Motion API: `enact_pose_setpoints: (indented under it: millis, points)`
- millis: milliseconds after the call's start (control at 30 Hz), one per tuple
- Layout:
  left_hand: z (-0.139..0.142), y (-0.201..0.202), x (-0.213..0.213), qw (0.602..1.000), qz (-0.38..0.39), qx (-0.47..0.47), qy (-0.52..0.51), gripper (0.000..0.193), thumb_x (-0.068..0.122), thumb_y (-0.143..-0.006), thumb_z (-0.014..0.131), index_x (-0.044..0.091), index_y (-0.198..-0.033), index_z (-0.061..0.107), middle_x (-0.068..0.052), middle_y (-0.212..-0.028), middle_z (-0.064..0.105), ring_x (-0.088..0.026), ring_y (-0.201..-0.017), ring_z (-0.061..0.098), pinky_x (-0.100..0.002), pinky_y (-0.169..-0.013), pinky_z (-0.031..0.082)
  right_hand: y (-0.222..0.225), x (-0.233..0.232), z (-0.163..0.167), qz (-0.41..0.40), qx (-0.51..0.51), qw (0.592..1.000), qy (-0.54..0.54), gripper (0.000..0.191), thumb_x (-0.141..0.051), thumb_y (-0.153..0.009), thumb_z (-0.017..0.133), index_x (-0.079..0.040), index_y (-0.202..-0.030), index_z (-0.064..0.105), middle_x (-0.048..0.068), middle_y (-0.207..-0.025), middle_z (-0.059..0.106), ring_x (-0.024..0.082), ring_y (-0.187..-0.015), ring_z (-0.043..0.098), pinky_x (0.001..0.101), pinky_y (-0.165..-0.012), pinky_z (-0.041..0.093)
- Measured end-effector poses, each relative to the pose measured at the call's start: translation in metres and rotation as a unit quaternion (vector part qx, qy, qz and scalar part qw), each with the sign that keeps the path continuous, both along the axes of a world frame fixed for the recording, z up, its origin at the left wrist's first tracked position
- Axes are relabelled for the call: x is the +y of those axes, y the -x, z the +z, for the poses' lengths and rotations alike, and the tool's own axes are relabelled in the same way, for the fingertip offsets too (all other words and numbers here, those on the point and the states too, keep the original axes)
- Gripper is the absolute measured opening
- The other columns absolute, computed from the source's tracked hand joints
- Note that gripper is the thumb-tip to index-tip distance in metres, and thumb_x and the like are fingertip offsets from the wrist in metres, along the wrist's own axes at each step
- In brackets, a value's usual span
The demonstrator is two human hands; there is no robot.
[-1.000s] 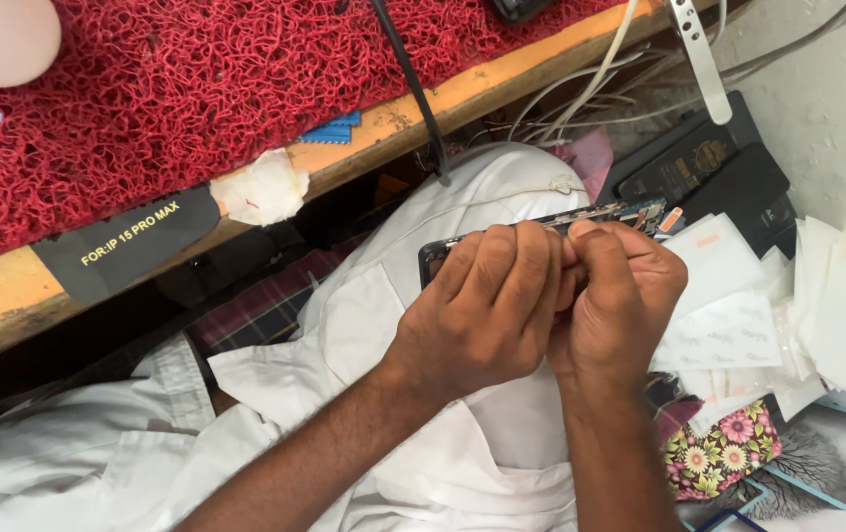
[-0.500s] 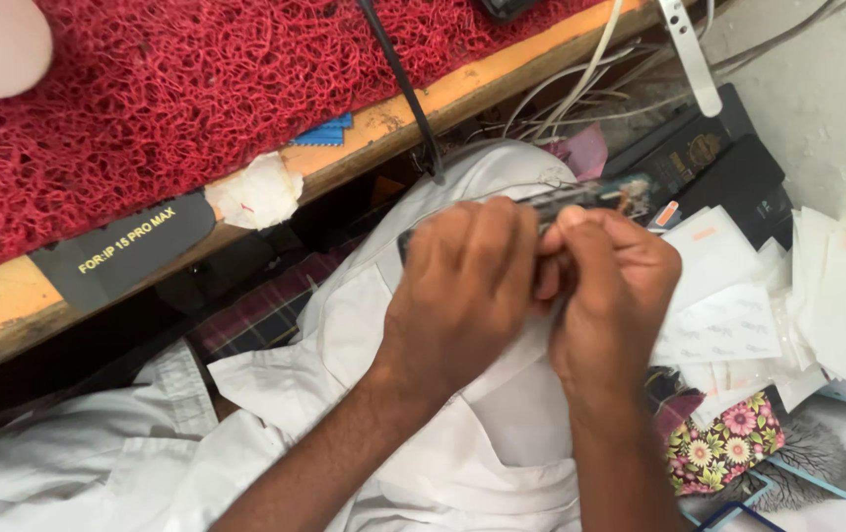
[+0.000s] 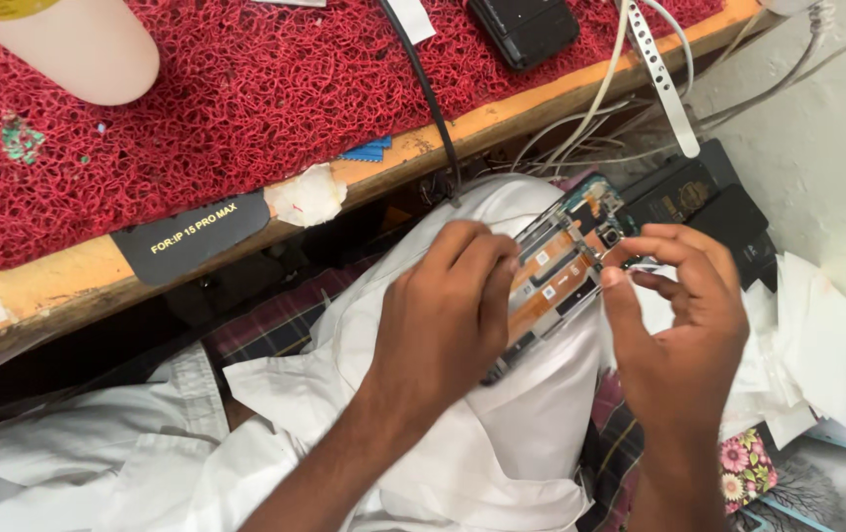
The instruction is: The person removes the back cover of a smartphone, sprays liquid on the battery area, and uses a plastic tool to pry out the battery. They then disconnect internal ribbon cables and set the back cover aside.
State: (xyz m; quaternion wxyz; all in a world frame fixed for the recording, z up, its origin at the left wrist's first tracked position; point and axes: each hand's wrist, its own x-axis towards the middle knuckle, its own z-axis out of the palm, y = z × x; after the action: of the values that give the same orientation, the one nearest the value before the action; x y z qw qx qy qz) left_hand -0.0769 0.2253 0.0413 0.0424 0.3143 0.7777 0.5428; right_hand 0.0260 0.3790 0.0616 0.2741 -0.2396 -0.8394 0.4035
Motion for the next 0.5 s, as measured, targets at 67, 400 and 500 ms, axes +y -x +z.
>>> enact_pose_setpoints:
  millis: [67,400,500]
  points:
    - [0.003,-0.008,-0.006,0.998,-0.002,-0.060,0.012,0.009,0.009,-0.097,0.066,0.004,-0.106,0.066,-0.012,-0.103,0.067,-0.031,-0.084,0.071,-0.041,-0.071,0.058,0.003,-0.002,-0.001,0.015,0.005,1.000,0.012,0.021,0.000,-0.096,0.072,0.001,-0.116,0.067,0.010,-0.134,0.056,0.014,-0.112,0.066,0.0268,-0.096,0.058]
    - [-0.007,-0.024,0.000,0.989,0.017,-0.133,-0.061,0.038,0.008,-0.095,0.066,0.000,-0.130,0.056,-0.019,-0.107,0.065,-0.031,-0.094,0.070,-0.038,-0.073,0.057,0.021,-0.013,0.012,0.066,-0.084,0.974,-0.201,0.018,0.002,-0.084,0.078,-0.001,-0.102,0.073,0.018,-0.130,0.060,0.032,-0.118,0.062,0.0401,-0.099,0.050]
    - [-0.016,-0.027,0.000,0.968,0.030,-0.232,-0.085,0.035,0.007,-0.098,0.061,0.000,-0.132,0.060,-0.014,-0.104,0.066,-0.020,-0.085,0.067,-0.032,-0.067,0.056,0.022,-0.015,0.012,0.078,-0.043,0.990,-0.109,0.015,0.004,-0.085,0.070,0.002,-0.100,0.071,0.016,-0.127,0.059,0.027,-0.114,0.062,0.0360,-0.097,0.050]
